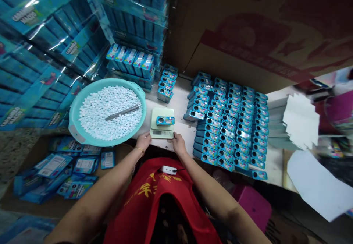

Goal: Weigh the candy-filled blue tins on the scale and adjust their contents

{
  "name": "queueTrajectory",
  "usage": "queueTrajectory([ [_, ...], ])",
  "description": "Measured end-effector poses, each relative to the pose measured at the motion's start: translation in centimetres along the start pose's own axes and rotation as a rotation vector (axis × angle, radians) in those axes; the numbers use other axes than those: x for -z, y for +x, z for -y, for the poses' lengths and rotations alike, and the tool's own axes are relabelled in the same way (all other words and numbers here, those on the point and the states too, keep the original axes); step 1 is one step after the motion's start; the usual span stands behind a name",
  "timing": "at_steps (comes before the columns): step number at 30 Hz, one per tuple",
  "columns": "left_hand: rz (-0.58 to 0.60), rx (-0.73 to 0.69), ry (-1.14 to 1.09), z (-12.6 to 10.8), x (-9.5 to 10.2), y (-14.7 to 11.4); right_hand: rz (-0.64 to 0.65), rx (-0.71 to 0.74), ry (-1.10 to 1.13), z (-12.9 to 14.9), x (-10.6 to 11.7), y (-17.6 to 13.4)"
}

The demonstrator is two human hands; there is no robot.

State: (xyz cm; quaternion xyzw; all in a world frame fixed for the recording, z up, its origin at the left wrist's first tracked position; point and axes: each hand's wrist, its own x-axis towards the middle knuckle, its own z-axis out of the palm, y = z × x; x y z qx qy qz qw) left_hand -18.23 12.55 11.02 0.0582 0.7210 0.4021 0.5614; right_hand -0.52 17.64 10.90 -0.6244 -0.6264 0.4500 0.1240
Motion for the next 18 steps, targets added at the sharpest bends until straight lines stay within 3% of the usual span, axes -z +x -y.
queueTrajectory([
  [6,0.123,0.013,0.043,2.2,-2.4,-1.1,-0.052,-0.154,0.088,-3.6,2.8,-3.2],
  [11,0.212,0.100,-0.045,1.9,-3.9,-1.6,-0.057,-0.194,0.207,-4.5,4.1,-4.9],
  [14,0.245,0.157,-0.169,0.9,-3.2,-2.5,-0.090,-0.184,0.287,-3.6,5.1,-6.4],
  [18,0.328,0.273,-0.323,-0.7,-0.9,-4.5,-0.253,-0.054,0.347,-2.1,7.7,-8.3],
])
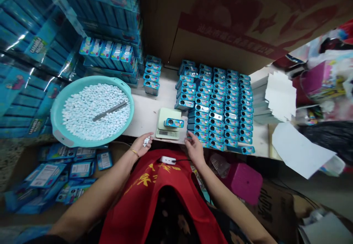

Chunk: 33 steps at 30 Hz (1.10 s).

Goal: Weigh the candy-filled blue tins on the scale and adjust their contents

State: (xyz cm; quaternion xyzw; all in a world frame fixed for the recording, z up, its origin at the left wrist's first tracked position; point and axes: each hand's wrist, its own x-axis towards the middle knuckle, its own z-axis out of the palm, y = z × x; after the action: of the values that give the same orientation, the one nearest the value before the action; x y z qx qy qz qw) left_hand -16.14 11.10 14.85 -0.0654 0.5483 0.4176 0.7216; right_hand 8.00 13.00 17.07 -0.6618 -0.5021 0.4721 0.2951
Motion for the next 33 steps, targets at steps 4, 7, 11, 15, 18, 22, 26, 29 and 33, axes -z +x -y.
queueTrajectory([
  [4,0.028,0.090,-0.210,-0.8,1.1,-2.6,-0.037,0.118,-0.047,1.6,1.8,0.9],
  [7,0.036,0.099,-0.380,-1.1,1.7,-3.6,0.001,0.192,-0.070,2.0,1.8,2.5],
  [11,0.055,0.047,-0.423,-1.3,2.0,-4.1,0.024,0.381,-0.184,2.9,1.0,3.8],
  [15,0.031,0.002,-0.450,-1.9,0.9,-4.6,0.047,0.544,-0.317,4.6,1.0,4.1],
  [18,0.059,0.014,-0.441,-2.5,-1.2,-4.5,0.069,0.534,-0.348,5.1,1.1,4.4],
  [22,0.104,0.014,-0.427,-3.1,-3.6,-2.9,0.207,0.397,-0.274,3.3,-0.2,6.0],
  [26,0.122,0.003,-0.463,-3.6,-4.6,-1.0,0.233,0.374,-0.193,2.5,-1.7,6.9],
  [29,0.120,-0.046,-0.495,-4.6,-5.2,-0.4,0.223,0.578,-0.277,5.5,-2.1,6.2],
  [33,0.100,-0.163,-0.483,-7.0,-6.0,-1.0,0.273,0.949,-0.592,12.8,-3.0,4.5],
])
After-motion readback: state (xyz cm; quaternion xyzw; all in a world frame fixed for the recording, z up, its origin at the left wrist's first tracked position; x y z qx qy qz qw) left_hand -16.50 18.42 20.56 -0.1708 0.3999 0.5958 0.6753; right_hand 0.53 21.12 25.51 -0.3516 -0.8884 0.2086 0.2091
